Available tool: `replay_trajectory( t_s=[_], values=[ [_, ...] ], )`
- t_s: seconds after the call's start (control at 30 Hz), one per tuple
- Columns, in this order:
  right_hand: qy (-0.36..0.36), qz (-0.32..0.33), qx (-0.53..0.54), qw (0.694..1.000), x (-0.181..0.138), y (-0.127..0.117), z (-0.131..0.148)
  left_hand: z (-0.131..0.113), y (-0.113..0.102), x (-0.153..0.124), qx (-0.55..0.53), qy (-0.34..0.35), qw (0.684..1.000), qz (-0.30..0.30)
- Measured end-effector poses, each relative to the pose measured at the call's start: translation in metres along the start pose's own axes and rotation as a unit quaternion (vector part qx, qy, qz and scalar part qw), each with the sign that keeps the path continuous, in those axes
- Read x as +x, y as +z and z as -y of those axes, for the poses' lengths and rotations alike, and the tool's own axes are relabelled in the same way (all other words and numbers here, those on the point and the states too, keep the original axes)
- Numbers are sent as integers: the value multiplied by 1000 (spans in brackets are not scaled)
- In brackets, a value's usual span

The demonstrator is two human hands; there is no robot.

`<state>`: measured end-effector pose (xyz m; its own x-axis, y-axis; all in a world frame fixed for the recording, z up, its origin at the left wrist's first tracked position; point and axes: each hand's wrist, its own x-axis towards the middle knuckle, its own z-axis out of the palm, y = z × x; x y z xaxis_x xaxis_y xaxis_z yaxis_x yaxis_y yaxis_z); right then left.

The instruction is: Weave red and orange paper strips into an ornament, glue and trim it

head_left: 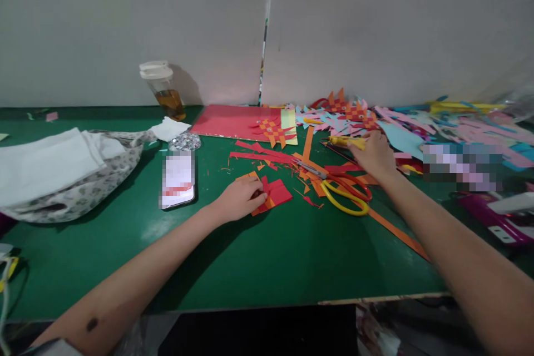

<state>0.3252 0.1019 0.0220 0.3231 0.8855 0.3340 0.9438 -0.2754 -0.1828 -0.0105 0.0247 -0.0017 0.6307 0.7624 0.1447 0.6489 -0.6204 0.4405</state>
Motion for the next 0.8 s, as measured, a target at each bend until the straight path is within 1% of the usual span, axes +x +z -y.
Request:
replay_trajectory(
  t_s=[0.07,0.17,0.2,0.23,0.27,0.37,0.4,0.43,0.5,0.63,0.7,0.8],
  values=[
    [0,-25,25,999,1,-4,-3,2,1,-1,-21,-1,1000,-10],
    [73,-10,83,994,2,-10,-6,4,4,-2,-40,-9,999,-24],
    [92,-3,103,990,1,-11,-6,4,4,-2,-43,-10,999,-26],
    [95,-1,123,988,-1,-13,-6,4,5,-2,-44,-9,999,-26],
    [80,-9,144,986,-4,-14,-4,3,5,-2,-45,-9,999,-25],
    [-35,-56,216,974,-21,-16,7,2,4,-2,-47,-11,999,-22],
    [-74,-62,223,970,-28,-16,12,1,4,-2,-50,-14,998,-20],
    [-97,-63,227,967,-36,-16,17,1,4,-2,-54,-17,998,-19],
    [-136,-26,230,963,-52,-15,29,1,3,-3,-63,-19,998,-20],
    [-174,27,235,956,-78,-8,48,0,3,-3,-77,-26,996,-27],
    [-198,26,221,955,-88,-3,54,-1,2,-2,-87,-37,995,-27],
    [-235,-9,205,950,-99,3,60,-2,1,-2,-99,-53,993,-26]
  ],
)
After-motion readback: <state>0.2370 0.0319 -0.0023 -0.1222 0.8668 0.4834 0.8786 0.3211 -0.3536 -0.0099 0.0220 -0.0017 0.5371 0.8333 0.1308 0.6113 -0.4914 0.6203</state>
